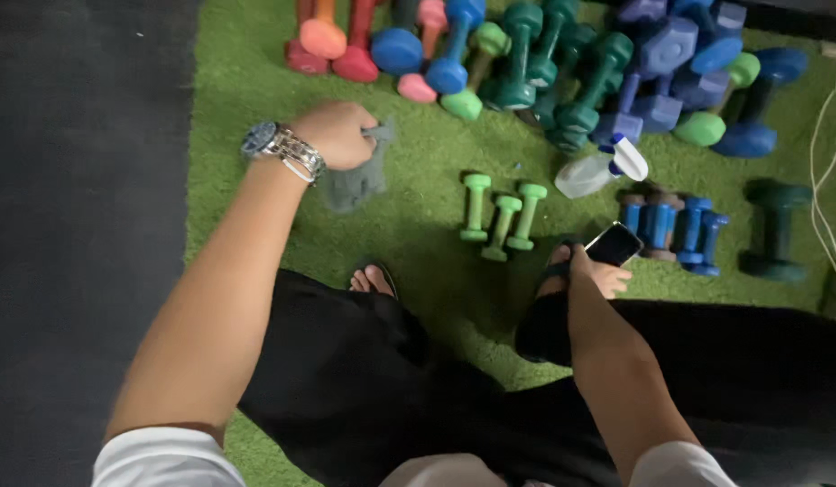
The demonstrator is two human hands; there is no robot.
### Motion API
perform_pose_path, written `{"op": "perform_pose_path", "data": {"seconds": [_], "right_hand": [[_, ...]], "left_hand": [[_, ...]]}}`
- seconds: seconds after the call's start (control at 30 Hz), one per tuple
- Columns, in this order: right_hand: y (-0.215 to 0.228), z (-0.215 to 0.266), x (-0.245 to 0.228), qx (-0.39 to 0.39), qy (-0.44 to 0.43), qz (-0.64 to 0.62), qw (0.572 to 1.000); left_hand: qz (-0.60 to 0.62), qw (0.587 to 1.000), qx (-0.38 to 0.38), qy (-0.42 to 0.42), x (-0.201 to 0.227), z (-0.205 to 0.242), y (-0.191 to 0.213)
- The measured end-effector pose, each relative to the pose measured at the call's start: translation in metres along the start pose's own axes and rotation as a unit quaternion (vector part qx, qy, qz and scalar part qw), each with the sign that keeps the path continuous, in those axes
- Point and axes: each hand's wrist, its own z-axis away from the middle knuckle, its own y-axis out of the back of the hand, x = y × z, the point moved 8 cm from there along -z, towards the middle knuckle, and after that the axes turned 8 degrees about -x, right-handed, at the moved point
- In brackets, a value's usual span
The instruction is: The person cleans dumbbells by spraying them with a cleaning liquid and wiping them with a cloth.
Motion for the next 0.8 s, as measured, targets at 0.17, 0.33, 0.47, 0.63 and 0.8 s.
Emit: {"op": "perform_pose_path", "data": {"seconds": [0.17, 0.33, 0.47, 0.63, 0.8], "right_hand": [[0.013, 0.013, -0.014, 0.059, 0.041, -0.025, 0.997], [0.023, 0.030, -0.013, -0.017, 0.076, -0.055, 0.995], [0.090, 0.104, -0.074, -0.133, 0.210, 0.199, 0.948], [0.186, 0.311, -0.205, -0.447, 0.496, 0.278, 0.691], [0.290, 0.318, -0.264, -0.168, 0.689, 0.203, 0.675]], "left_hand": [[-0.030, 0.999, -0.017, -0.002, 0.010, -0.010, -0.004], [-0.028, 0.998, -0.023, -0.041, 0.056, -0.020, -0.006], [-0.031, 0.991, -0.057, -0.119, 0.110, -0.046, -0.027], [0.184, 0.918, -0.169, -0.308, 0.196, -0.079, -0.018], [0.566, 0.690, -0.153, -0.424, 0.214, -0.074, 0.032]]}}
